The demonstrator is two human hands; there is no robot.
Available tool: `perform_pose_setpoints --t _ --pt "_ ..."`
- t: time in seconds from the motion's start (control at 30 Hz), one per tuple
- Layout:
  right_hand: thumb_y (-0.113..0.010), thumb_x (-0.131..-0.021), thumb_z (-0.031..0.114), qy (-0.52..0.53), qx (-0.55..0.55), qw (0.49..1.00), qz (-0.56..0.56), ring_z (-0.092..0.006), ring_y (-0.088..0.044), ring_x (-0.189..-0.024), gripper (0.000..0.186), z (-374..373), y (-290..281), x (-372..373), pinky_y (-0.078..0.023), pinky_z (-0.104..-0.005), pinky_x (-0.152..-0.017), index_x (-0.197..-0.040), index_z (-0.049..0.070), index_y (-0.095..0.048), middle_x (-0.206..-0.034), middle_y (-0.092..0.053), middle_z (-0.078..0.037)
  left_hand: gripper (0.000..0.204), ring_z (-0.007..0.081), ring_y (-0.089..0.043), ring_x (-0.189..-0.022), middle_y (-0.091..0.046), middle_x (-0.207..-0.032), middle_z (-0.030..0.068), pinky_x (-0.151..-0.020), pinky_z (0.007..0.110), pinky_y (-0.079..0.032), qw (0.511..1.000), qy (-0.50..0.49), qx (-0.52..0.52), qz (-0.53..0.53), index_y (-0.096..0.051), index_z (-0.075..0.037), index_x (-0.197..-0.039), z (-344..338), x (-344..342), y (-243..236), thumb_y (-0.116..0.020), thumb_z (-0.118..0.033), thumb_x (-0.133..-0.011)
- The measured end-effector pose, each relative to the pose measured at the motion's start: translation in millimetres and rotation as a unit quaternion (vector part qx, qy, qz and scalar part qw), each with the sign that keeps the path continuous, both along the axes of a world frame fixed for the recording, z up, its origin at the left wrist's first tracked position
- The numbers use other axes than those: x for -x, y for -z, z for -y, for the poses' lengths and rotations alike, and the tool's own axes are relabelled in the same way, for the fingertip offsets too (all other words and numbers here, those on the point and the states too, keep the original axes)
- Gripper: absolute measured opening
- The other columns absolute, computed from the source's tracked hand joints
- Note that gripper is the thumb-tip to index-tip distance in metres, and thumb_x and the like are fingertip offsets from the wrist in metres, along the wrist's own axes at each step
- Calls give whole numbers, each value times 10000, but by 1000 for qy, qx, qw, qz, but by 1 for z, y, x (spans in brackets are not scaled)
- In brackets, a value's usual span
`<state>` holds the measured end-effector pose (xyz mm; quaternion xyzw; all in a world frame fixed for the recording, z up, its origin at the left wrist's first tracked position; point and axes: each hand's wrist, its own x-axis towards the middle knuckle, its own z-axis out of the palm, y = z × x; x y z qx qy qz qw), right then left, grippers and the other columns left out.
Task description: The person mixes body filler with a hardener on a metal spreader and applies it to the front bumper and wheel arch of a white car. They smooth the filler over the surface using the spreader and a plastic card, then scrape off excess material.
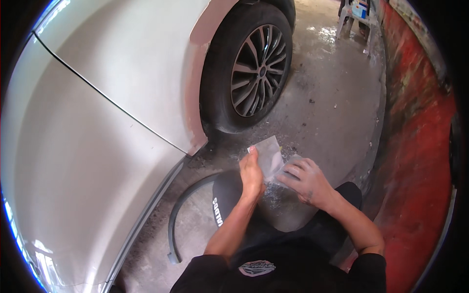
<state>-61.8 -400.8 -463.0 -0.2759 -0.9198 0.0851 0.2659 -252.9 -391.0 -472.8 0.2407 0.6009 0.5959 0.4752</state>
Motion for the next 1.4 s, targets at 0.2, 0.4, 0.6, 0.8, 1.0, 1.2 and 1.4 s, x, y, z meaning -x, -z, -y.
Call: perform_pose_setpoints --t 0.2,0.4,0.6,0.8,1.0,1.2,1.4 --pt "-599 -695 -50 86 147 975 -141 -342 -608 -1128 600 -15 2 -3 -485 -457 -1000 -1248 160 -697 -1161 -643 -132 500 213 -677 -933 -688 -1042 139 -830 349 -548 979 -16 -181 94 -642 83 -1132 -32 49 -20 -494 -392 -1073" --pt "-557 -706 -105 28 98 972 -211 -379 -571 -1208 644 -28 -24 52 -475 -449 -1042 -1284 149 -685 -1254 -611 -154 435 288 -658 -1097 -656 -1211 190 -996 429 -512 915 124 -13 384 -555 48 -1303 -36 50 36 -505 -305 -1053" --pt "-656 -648 -71 75 80 994 -16 -385 -543 -1239 675 -42 11 37 -486 -464 -1028 -1275 175 -679 -1312 -576 -133 387 291 -685 -1062 -685 -1171 180 -978 448 -542 913 129 -11 388 -588 44 -1267 -39 72 34 -558 -255 -1023" --pt "-656 -725 59 104 -36 992 67 -340 -579 -1174 487 -44 -28 30 -490 -503 -1031 -1196 174 -702 -1177 -630 -94 328 255 -714 -977 -701 -1120 165 -881 402 -580 937 168 -68 299 -614 57 -1201 -67 112 2 -597 -209 -1010" --pt "-697 -783 192 -20 -101 989 108 -344 -593 -1210 385 -60 -76 72 -460 -574 -1064 -1167 170 -698 -1240 -620 -88 339 247 -702 -988 -695 -1138 170 -911 383 -560 930 229 -39 285 -604 73 -1217 -78 119 -4 -601 -193 -1006" --pt "-707 -699 187 -29 -61 991 117 -344 -578 -1216 476 -77 -53 58 -444 -579 -1072 -1173 140 -692 -1247 -612 -97 340 237 -702 -979 -695 -1143 167 -901 362 -560 950 234 -13 208 -607 74 -1214 -93 109 -13 -599 -197 -1008" --pt "-677 -786 148 15 56 995 86 -269 -625 -1102 350 -101 26 19 -468 -434 -1049 -1132 99 -700 -1178 -652 -80 372 263 -702 -1024 -680 -1176 177 -919 403 -568 977 166 -82 109 -550 76 -1284 -112 115 -33 -526 -205 -1042"
